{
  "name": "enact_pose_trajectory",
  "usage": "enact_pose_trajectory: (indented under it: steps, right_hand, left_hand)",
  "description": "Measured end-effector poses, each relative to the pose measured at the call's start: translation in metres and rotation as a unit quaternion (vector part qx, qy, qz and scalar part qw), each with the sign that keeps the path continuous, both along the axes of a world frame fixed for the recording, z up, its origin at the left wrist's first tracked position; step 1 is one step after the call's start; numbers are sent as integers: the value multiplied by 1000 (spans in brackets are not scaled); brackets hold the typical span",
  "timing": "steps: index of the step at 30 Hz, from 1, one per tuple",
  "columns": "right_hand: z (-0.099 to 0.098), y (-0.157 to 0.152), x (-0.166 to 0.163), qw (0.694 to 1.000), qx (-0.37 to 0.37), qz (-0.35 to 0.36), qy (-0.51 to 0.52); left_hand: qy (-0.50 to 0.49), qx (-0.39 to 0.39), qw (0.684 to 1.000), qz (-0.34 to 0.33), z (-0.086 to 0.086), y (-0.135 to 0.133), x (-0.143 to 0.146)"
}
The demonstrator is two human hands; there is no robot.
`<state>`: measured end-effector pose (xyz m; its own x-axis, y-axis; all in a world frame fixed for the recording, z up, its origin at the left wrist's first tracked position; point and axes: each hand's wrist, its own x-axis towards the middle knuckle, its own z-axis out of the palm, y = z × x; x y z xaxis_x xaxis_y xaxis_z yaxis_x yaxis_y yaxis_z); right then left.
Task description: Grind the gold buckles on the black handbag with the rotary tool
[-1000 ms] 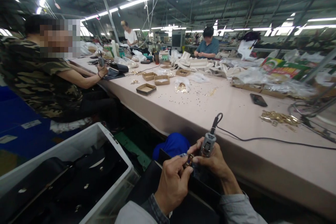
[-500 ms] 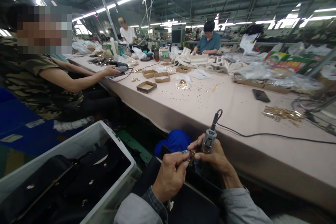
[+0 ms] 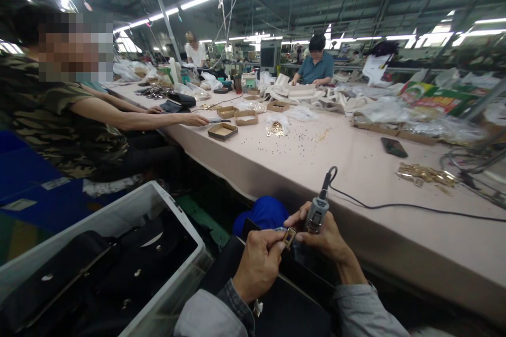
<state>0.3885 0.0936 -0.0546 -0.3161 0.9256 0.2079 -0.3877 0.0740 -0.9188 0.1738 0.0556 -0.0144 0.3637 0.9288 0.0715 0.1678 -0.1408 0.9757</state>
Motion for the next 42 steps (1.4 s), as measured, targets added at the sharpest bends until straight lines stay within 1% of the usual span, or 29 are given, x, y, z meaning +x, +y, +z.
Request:
enact_pose_trajectory:
  steps: [3,8,10,12,13,15,17,18,20,22,25,27,29,32,36,42]
  right_hand:
    - [1,-1,1,1000,-1,-1,-6]
    - [3,-2,-1,1000,-8,-6,-13]
    - [3,-1,-1,1000,-6,-13,-21]
    - [4,-1,1,999,-3,-36,-37]
    - [6,-1,4,997,-3,-59,-50]
    - [11,-3,11,986,-1,-135,-95]
    - [22,-8,17,962,6,-234,-144]
    - [30,-12,18,947,15,-283,-148]
    - [50,-22,15,925,37,-365,-96]
    - [73,-34,4,913,58,-403,0]
    - [100,-46,-17,915,82,-386,85]
    - [107,-49,-29,916,95,-377,102]
    - [107,-48,-38,915,98,-378,100]
    - [100,-44,-46,913,103,-386,87]
    - [94,-39,-51,911,115,-390,73]
    - [93,-38,-55,913,109,-388,63]
  left_hand:
    - [-23,-23,999,-3,-1,-1,0]
    - [-60,-86,994,8,-9,0,3]
    - [-61,-113,992,21,-12,1,6]
    - [-56,-134,988,42,-15,3,8]
    - [-55,-142,987,55,-17,4,9]
    - [-52,-151,984,75,-21,6,10]
    - [-49,-154,983,91,-25,8,11]
    - [-45,-155,982,97,-28,8,11]
    - [-33,-156,981,108,-30,9,11]
    - [-19,-152,980,123,-28,11,12]
    - [-11,-144,979,145,-23,13,14]
    - [-13,-143,978,149,-20,13,15]
    - [-13,-142,978,151,-19,12,14]
    - [-16,-141,977,157,-20,10,13]
    - [-25,-144,976,161,-20,9,12]
    - [-30,-152,975,158,-16,8,11]
